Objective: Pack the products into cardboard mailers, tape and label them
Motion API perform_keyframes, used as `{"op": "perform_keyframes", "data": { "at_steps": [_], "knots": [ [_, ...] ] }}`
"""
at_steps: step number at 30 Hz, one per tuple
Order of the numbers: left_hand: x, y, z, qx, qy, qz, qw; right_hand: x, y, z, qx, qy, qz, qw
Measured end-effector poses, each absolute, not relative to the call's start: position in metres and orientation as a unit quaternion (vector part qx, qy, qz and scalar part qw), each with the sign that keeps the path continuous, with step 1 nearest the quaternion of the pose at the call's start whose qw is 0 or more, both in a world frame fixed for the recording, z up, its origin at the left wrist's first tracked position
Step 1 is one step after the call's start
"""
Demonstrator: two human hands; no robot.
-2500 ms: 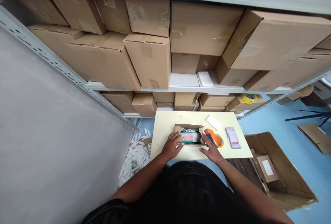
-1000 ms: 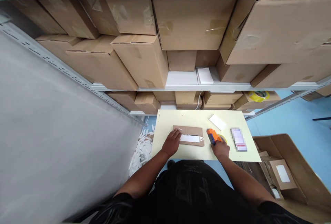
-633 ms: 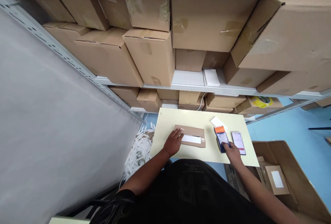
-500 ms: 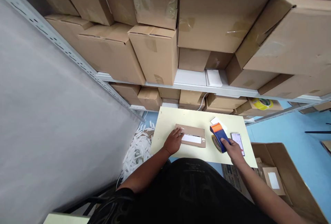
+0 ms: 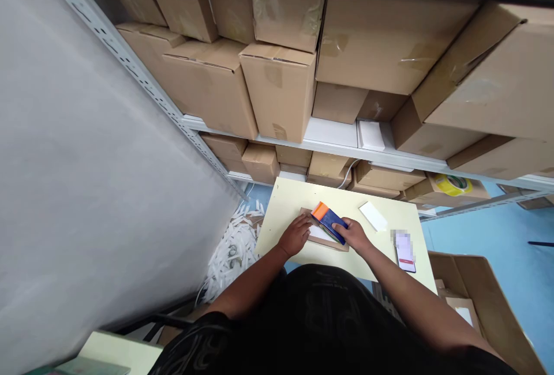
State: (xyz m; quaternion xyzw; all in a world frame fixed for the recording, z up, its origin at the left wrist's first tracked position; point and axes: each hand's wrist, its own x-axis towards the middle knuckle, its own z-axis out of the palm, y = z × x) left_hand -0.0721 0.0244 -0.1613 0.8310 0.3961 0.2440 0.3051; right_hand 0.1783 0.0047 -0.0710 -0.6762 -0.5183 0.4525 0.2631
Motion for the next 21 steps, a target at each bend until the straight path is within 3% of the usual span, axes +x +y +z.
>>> {"op": "perform_keyframes", "data": {
  "at_steps": [5, 9, 14, 21],
  "knots": [
    [-0.076, 0.019, -0.155, 0.757, 0.443, 0.308, 0.370, 0.176, 0.008, -0.079, -0.659, -0.582, 0.420, 0.226],
    [-0.078, 0.026, -0.143, 0.516, 0.584, 0.377, 0.501, 0.180, 0.011, -0.081, -0.649, -0.616, 0.401, 0.196],
    [-0.075, 0.053, -0.124, 0.360, 0.517, 0.343, 0.696, 0.178, 0.018, -0.075, -0.634, -0.645, 0.401, 0.145],
    [-0.071, 0.058, -0.121, 0.276, 0.502, 0.310, 0.759, 0.170, 0.026, -0.066, -0.629, -0.668, 0.386, 0.100]
  ]
}}
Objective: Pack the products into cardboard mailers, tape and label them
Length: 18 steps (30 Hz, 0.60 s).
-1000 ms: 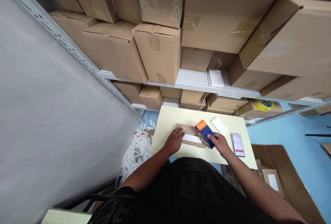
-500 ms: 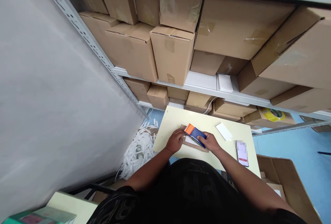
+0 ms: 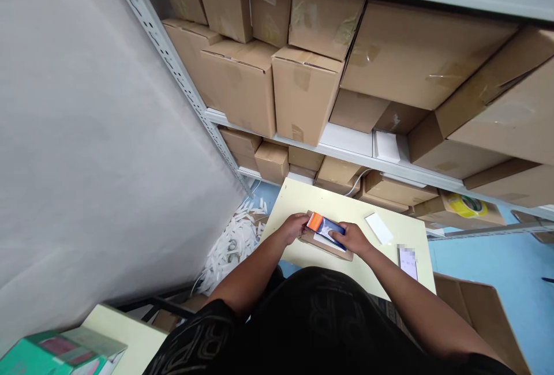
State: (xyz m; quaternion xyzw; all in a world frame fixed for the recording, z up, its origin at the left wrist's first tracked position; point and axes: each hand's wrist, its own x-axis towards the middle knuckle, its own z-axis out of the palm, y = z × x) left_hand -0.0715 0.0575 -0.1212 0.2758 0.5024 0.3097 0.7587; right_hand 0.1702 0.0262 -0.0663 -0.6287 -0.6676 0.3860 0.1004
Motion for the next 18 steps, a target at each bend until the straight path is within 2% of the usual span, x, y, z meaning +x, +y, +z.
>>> {"op": "perform_keyframes", "data": {
  "at_steps": [7, 18],
  "knots": [
    [-0.073, 0.052, -0.128, 0.298, 0.526, 0.298, 0.738, 0.168, 0.029, -0.061, -0.619, -0.682, 0.380, 0.079],
    [-0.098, 0.055, -0.144, 0.382, 0.590, 0.327, 0.632, 0.167, 0.037, -0.044, -0.648, -0.677, 0.348, -0.004]
  ]
}}
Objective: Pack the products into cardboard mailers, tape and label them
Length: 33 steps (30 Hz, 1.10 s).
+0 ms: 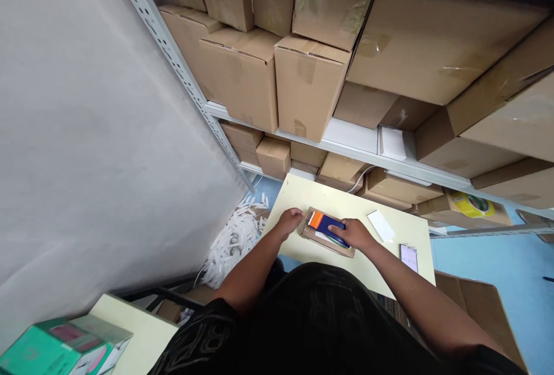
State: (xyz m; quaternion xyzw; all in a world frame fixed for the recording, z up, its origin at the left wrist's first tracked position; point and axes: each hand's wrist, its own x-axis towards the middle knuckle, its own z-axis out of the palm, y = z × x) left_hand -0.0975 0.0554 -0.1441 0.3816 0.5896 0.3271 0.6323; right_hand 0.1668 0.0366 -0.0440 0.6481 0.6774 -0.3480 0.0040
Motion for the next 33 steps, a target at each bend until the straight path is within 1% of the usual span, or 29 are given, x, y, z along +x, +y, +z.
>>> {"op": "perform_keyframes", "data": {
  "at_steps": [6, 13, 21, 25, 28, 31, 33],
  "knots": [
    [-0.130, 0.062, -0.165, 0.405, 0.633, 0.335, 0.568, 0.180, 0.031, -0.040, 0.673, 0.653, -0.347, 0.035],
    [-0.104, 0.049, -0.198, 0.455, 0.665, 0.314, 0.502, 0.170, 0.036, -0.042, 0.674, 0.665, -0.314, 0.063],
    [-0.071, 0.045, -0.214, 0.487, 0.657, 0.254, 0.517, 0.165, 0.041, -0.044, 0.678, 0.667, -0.294, 0.090],
    [-0.077, 0.049, -0.209, 0.498, 0.660, 0.228, 0.513, 0.161, 0.044, -0.044, 0.677, 0.666, -0.297, 0.100],
    [-0.088, 0.050, -0.193, 0.539, 0.636, 0.229, 0.502, 0.161, 0.044, -0.044, 0.680, 0.662, -0.299, 0.098],
    [-0.093, 0.047, -0.171, 0.674, 0.542, 0.240, 0.440, 0.161, 0.044, -0.044, 0.679, 0.663, -0.303, 0.088],
    [-0.091, 0.044, -0.159, 0.780, 0.459, 0.208, 0.372, 0.162, 0.045, -0.044, 0.677, 0.665, -0.303, 0.085]
  ]
}}
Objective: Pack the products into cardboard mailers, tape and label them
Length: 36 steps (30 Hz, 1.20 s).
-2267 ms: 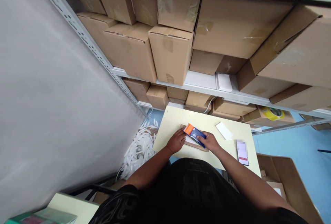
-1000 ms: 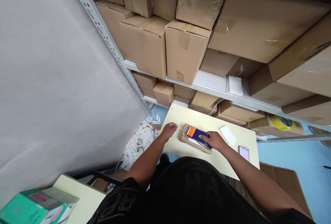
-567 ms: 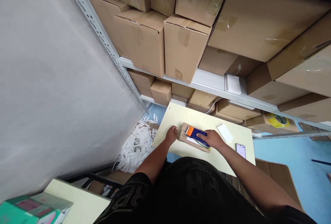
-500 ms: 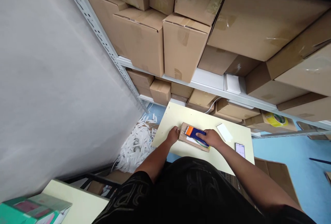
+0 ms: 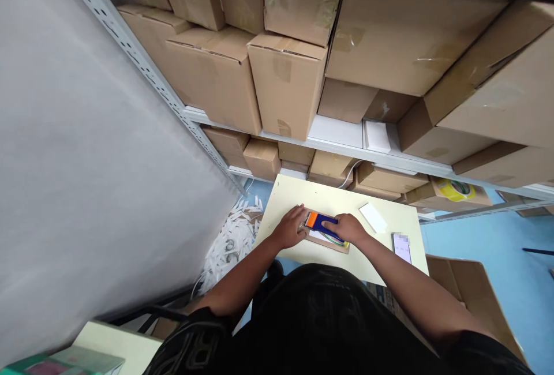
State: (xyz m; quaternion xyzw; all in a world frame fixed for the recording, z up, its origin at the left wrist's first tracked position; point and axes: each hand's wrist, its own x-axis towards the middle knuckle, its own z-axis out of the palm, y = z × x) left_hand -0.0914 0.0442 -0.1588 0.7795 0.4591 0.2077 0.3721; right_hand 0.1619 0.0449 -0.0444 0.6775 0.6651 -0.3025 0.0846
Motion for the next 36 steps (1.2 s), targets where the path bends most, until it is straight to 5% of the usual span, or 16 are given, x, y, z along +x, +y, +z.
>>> {"op": "perform_keyframes", "data": {
  "at_steps": [9, 36],
  "knots": [
    [-0.078, 0.040, -0.155, 0.874, 0.426, 0.086, 0.220, 0.164, 0.045, -0.036, 0.676, 0.661, -0.318, 0.073],
    [-0.081, 0.049, -0.158, 0.895, 0.414, 0.037, 0.161, 0.384, -0.036, -0.047, 0.698, 0.618, -0.355, 0.070]
  ]
}}
